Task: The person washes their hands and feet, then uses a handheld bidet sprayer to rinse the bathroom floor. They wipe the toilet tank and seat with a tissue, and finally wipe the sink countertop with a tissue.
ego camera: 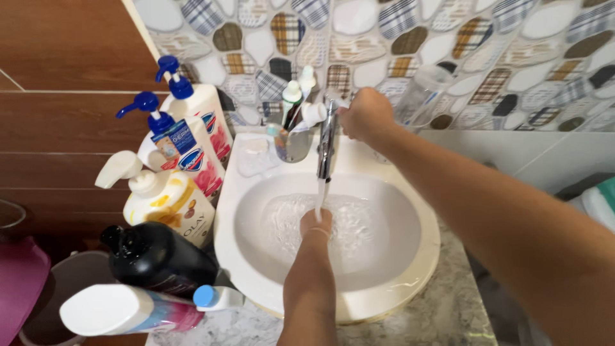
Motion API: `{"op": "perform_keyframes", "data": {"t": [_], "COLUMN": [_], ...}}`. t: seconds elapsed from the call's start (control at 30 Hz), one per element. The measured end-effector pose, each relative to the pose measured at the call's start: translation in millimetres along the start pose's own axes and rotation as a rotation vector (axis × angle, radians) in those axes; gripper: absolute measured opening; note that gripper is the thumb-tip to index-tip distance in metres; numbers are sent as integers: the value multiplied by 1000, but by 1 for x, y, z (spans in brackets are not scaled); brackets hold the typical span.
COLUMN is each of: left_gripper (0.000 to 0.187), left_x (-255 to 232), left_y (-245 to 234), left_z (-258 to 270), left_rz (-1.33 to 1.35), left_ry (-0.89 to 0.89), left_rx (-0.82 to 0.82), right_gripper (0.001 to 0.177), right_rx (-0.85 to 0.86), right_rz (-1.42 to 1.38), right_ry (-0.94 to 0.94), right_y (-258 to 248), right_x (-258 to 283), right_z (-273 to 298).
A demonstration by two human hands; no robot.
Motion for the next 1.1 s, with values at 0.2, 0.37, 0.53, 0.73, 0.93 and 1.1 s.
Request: {"op": "perform_keyframes", "data": {"t": [0.2,0.37,0.53,0.73,0.93,1.1], "left_gripper": [24,24,27,21,19,20], "left_x": [-15,-26,-29,-3,-4,-14], "left_y": [-10,-26,-34,-19,-15,-36], "left_z": [10,28,28,12,4,24], "left_rz": [-298,-591,-548,-564,-742,-661], "left_ry": [123,292,206,367,445,412], "left_rx": [136,138,159,27,78,52], "right_gripper": [31,32,19,31,48,45], "right_rx": [87,95,430,397,342,211], "right_rz": [-212,-341,-615,-665,-545,-595], "right_ry": [77,169,228,83,354,498], "right_y": [-7,10,51,48,-12,-47], "right_x": [24,32,71,37,-81,-189], "right_z": [19,20,35,67,108,137]}}
Point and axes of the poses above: each hand's wrist, its own z-axis away from the middle knuckle, its own y-axis out of the palm, x = y × z, the point moved 2 cm from there along -z, towards the middle knuckle, and after that the axes turned 1 degree about y, right-handed, at the moved point
